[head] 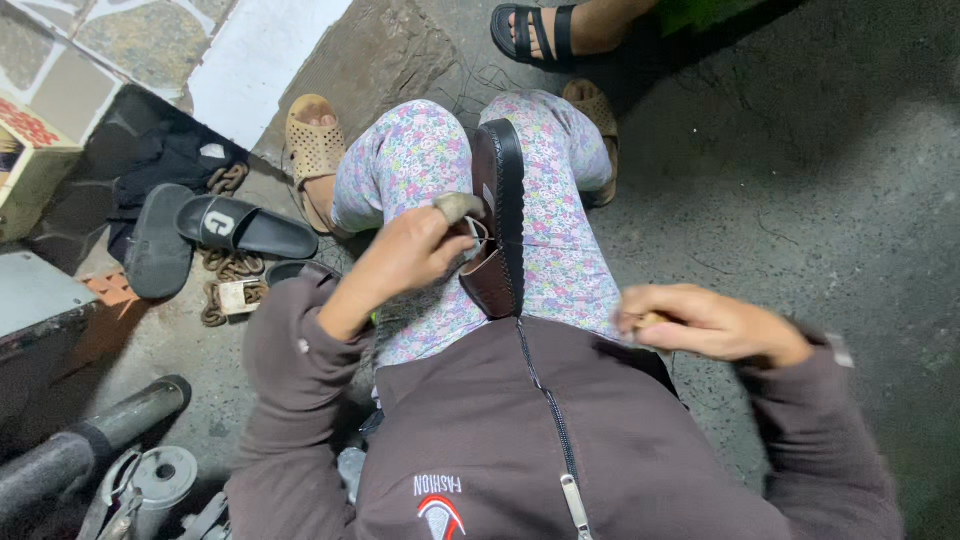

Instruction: The person sits on the floor and sews a brown leather shoe using a needle and thread. They pull the thread through the sole and upper repeatedly, then place the shoe aside and pick up another shoe to continue sewing.

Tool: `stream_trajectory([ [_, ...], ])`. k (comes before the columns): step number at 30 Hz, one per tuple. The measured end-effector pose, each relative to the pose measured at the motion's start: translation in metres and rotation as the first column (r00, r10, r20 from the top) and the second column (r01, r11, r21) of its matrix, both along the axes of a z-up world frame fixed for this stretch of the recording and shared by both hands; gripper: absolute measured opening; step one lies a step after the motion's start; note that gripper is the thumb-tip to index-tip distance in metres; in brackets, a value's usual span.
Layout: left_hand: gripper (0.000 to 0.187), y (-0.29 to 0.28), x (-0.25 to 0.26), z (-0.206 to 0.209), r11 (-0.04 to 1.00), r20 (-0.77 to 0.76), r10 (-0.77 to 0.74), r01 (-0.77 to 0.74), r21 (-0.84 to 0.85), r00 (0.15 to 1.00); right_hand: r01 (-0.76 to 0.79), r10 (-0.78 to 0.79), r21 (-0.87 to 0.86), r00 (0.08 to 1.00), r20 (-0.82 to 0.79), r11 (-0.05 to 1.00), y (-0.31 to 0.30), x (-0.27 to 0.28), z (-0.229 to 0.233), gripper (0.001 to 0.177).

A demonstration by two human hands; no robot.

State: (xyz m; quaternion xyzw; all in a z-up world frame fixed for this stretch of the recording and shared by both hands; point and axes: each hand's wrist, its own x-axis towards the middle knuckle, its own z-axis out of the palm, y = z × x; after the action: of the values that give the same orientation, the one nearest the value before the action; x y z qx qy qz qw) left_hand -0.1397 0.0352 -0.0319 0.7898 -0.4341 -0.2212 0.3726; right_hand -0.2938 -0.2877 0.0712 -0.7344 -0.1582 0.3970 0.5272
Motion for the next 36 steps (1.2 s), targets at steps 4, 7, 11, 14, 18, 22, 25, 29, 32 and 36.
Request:
stream_trajectory([
  [4, 0.032, 0.039, 0.024, 0.052, 0.953, 0.017, -0.04, 0.033, 0.301, 0.999, 0.317, -0.384, 0.242, 0.865, 0.324, 0.917, 0.058, 0.013, -0.02, 0.015],
  [7, 0.019, 0.086, 0.039, 0.068, 0.927, 0.076, -0.028, -0.002, 0.374, 0.997, 0.448, -0.191, -0.093, 0.548, 0.814, 0.889, 0.081, 0.025, -0.042, 0.017],
  [11, 0.019, 0.139, 0.059, 0.069, 0.925, 0.171, 0.022, -0.085, 0.369, 0.985, 0.446, 0.067, -0.297, 0.462, 0.884, 0.844, 0.075, 0.028, -0.075, 0.028],
  [14, 0.017, 0.154, 0.06, 0.06, 0.747, 0.258, 0.155, -0.284, 0.601, 0.954, 0.493, 0.072, -0.334, 0.476, 0.876, 0.804, 0.054, 0.018, -0.07, 0.018],
  [18, 0.023, 0.131, 0.05, 0.043, 0.744, 0.21, 0.144, -0.246, 0.621, 0.967, 0.627, 0.078, -0.384, 0.458, 0.885, 0.677, -0.022, -0.01, -0.076, 0.029],
  [22, 0.012, 0.098, 0.035, 0.018, 0.877, 0.125, 0.041, -0.096, 0.47, 0.991, 0.76, 0.043, -0.35, 0.392, 0.919, 0.548, -0.059, -0.03, -0.049, 0.01],
  [25, 0.015, 0.089, 0.026, 0.009, 0.888, 0.118, 0.031, -0.081, 0.453, 0.993, 0.816, 0.051, -0.331, 0.35, 0.935, 0.474, -0.067, -0.037, -0.041, 0.009],
  [29, 0.02, 0.1, 0.032, 0.014, 0.887, 0.168, 0.081, -0.148, 0.437, 0.982, 0.858, 0.103, -0.299, 0.283, 0.954, 0.418, -0.089, -0.04, -0.058, 0.01],
  [32, 0.024, 0.129, 0.045, 0.007, 0.853, 0.165, 0.148, -0.21, 0.477, 0.975, 0.904, 0.087, -0.329, 0.318, 0.944, 0.274, -0.103, -0.042, -0.068, 0.006],
  [36, 0.02, 0.146, 0.062, 0.022, 0.721, 0.176, 0.268, -0.319, 0.615, 0.947, 0.916, 0.076, -0.307, 0.297, 0.952, 0.258, -0.096, -0.024, -0.07, 0.006],
])
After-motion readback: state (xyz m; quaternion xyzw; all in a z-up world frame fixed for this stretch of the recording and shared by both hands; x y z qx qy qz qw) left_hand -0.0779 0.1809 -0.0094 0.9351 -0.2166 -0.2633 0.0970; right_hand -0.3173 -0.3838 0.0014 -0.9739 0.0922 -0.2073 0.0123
